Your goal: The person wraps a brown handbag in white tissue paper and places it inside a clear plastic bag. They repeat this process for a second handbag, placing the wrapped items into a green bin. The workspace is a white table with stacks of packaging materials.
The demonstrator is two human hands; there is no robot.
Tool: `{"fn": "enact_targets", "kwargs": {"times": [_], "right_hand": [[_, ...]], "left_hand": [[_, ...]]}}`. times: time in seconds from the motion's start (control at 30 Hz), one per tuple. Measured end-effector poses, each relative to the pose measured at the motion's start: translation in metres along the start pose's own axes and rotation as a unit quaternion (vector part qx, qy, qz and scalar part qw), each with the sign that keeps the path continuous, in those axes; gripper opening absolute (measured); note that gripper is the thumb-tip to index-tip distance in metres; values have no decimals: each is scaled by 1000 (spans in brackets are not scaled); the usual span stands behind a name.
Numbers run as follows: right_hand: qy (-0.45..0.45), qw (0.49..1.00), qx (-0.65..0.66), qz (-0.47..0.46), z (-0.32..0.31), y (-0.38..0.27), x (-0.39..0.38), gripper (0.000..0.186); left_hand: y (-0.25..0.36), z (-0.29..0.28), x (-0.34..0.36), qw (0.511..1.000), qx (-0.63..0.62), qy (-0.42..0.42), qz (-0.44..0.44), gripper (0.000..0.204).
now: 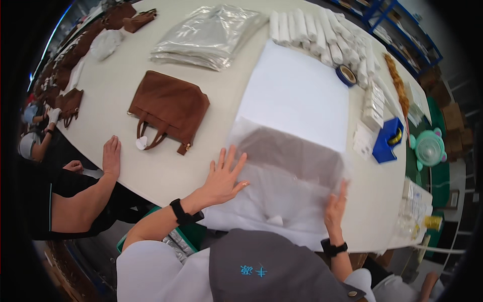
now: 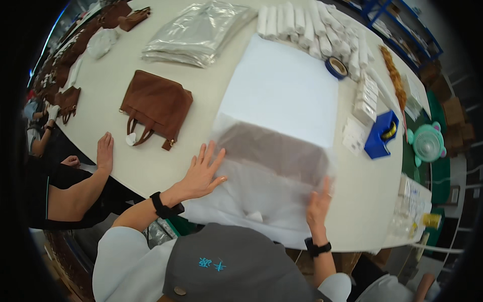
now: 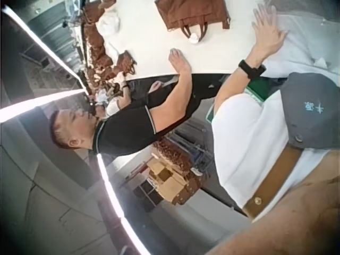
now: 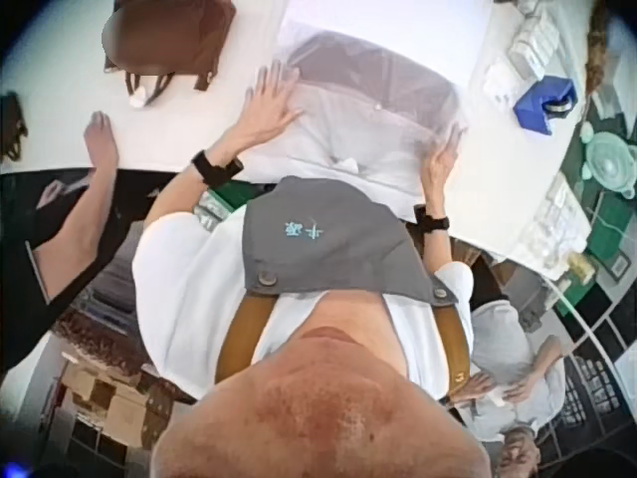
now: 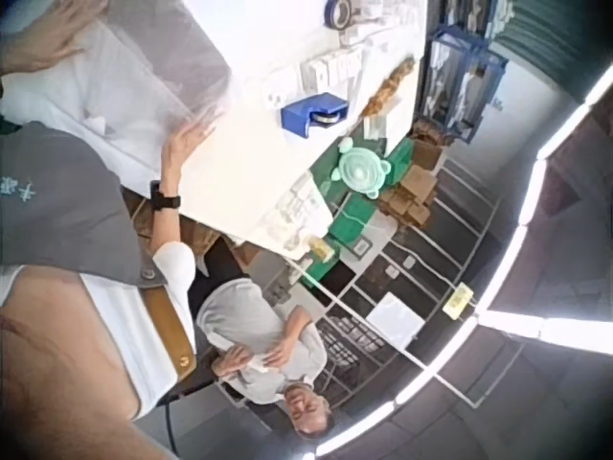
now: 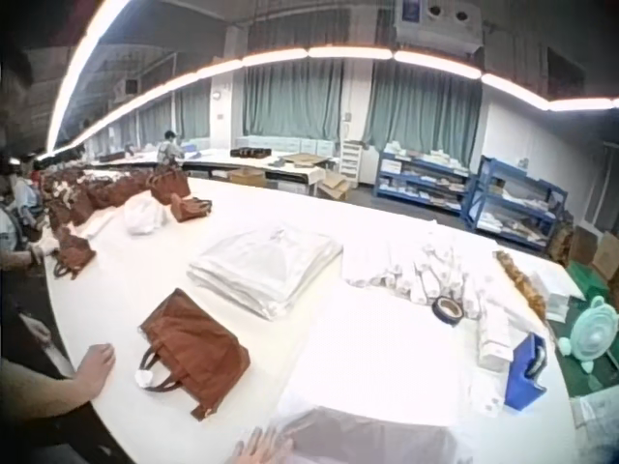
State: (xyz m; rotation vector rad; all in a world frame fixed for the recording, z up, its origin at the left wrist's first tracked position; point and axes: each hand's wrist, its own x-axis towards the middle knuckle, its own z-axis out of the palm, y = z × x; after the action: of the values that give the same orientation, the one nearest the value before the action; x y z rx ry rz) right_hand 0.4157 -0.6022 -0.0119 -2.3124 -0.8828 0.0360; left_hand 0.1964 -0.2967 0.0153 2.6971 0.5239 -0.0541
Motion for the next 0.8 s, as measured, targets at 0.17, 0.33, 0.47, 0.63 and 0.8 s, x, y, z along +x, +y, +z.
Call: {"fn": "enact_targets", "kwargs": {"times": [0.17,0.33,0.47,0.63,0.8], "right_hand": [[181,898,249,314,-20,92,16,40],[170,842,315,404,-31,112,43,46],[171,820,335,432,-29,117,49,48],[187,818,300,454,-35,109,48,47],[187,823,283,455,-30,114,47,46]], "left_hand": [[-70,-93,95,997,40,62,9,64],[-197,-146,274,991,18,98,-89,41],[-272,-119,347,949,-15,253,-186,32],[-258,-117,389,958,9,166,-234,17],[-272,-126,403,867,-100,416,-254,17]]}}
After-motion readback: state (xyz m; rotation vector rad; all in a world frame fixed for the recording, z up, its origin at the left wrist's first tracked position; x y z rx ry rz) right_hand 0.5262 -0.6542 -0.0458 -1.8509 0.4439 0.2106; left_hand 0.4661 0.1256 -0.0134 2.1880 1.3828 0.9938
